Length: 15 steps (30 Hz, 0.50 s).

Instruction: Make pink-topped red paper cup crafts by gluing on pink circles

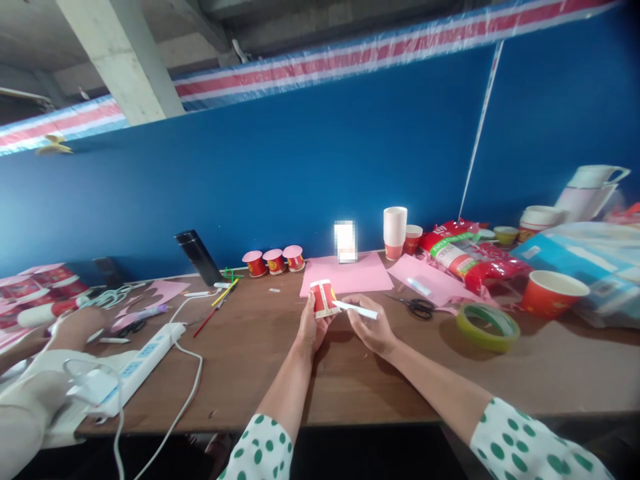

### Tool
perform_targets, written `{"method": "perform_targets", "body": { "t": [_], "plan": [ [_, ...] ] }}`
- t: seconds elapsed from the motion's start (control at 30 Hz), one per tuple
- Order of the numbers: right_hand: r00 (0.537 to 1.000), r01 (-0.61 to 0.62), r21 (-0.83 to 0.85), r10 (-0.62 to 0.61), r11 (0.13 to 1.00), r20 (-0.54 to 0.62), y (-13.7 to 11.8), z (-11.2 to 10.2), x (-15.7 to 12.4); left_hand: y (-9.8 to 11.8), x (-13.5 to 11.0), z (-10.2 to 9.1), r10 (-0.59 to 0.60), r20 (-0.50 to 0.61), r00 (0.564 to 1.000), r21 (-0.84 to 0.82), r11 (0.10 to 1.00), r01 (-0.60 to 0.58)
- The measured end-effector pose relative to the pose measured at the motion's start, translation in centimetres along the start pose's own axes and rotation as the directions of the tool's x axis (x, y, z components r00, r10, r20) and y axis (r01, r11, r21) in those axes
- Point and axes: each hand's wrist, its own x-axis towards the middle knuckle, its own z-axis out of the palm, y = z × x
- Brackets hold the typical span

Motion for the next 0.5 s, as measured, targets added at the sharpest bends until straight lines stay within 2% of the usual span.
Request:
{"method": "perform_targets", "body": {
  "t": [0.13,0.5],
  "plan": [
    [0.998,0.051,-0.036,-0.05,0.998,0.041,-0.09,-0.06,0.08,0.21,0.05,0.0,-0.023,-0.029,0.999,0.001,1.0,0.023],
    [0.997,0.06,-0.075,-0.056,0.995,0.057,-0.15,-0.08,0.08,0.22,0.03,0.08,-0.033,-0.026,0.999,-0.013,0.999,0.033]
  ]
}}
